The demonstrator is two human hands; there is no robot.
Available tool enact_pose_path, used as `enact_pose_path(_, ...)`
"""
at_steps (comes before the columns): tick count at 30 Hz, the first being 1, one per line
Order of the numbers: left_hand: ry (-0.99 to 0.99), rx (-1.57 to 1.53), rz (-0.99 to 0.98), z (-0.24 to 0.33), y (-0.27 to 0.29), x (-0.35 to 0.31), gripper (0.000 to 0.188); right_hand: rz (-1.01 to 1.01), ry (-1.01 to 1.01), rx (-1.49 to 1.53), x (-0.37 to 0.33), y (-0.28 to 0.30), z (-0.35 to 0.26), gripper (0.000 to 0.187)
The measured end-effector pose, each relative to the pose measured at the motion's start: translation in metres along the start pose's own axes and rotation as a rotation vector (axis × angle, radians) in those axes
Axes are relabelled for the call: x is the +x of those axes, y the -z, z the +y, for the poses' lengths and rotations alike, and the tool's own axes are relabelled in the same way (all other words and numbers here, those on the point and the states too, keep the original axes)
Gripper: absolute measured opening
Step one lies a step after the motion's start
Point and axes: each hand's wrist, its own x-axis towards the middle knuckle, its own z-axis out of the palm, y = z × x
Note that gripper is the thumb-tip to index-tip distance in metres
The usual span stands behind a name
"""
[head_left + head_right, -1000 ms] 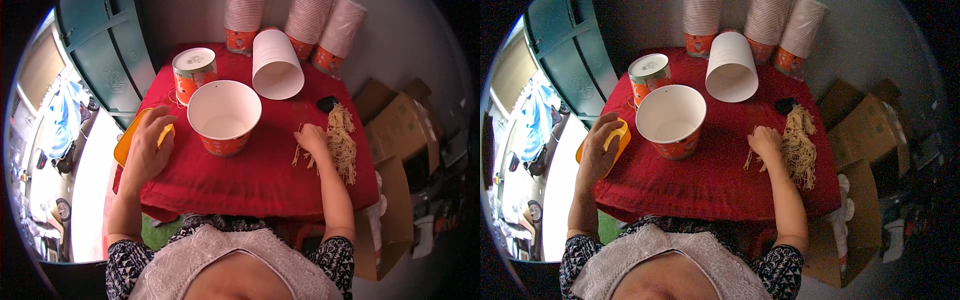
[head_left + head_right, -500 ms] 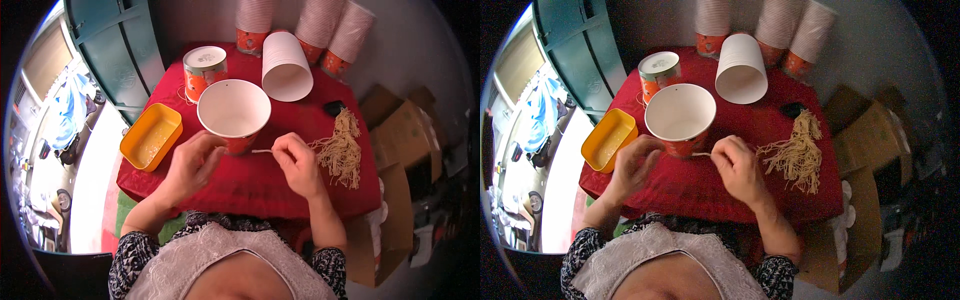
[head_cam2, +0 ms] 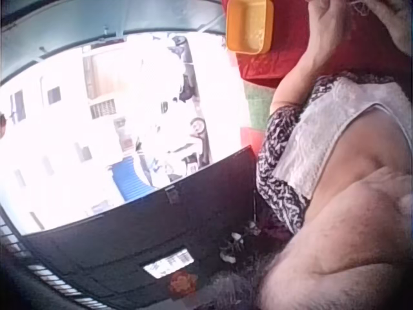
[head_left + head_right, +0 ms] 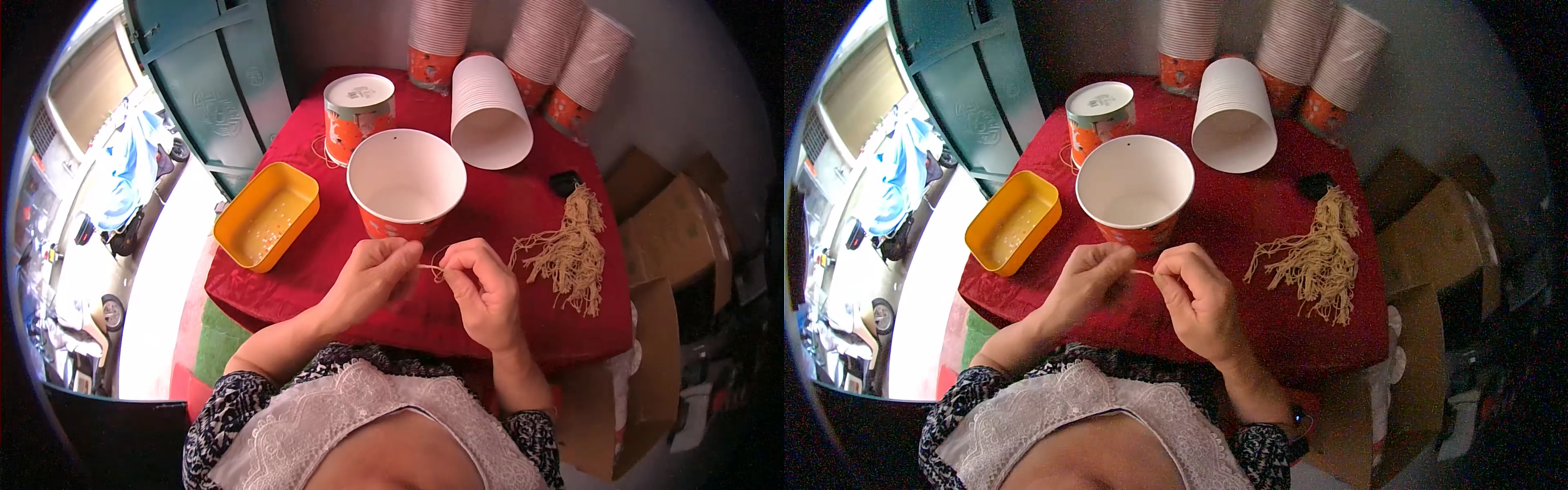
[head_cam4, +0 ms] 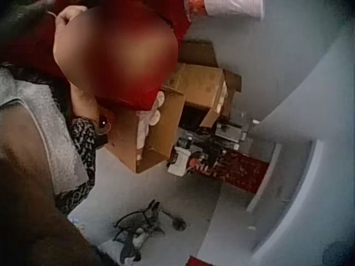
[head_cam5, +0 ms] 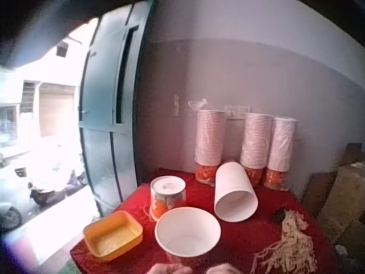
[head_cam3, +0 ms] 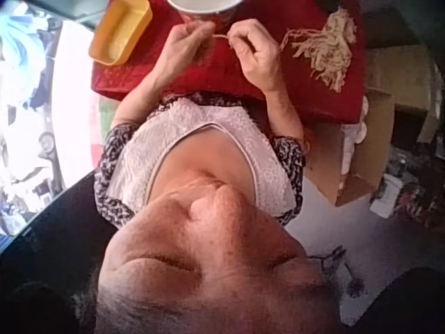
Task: Attaching string handles to decorative paper buckets.
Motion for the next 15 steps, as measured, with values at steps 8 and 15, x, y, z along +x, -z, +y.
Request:
enact_pose_path(8,-0.223,0.235,0.085,-0.011,-0.001,-0.001,0.026,-0.022,-0.377,0.346,-0.015,-0.012,0.013,0.010)
enact_pose_path(15,-0.310,0.670,0.056,0.009,-0.003,-0.008,0.010,-0.029,-0.349,0.172,-0.017,-0.020,0.014,0.010)
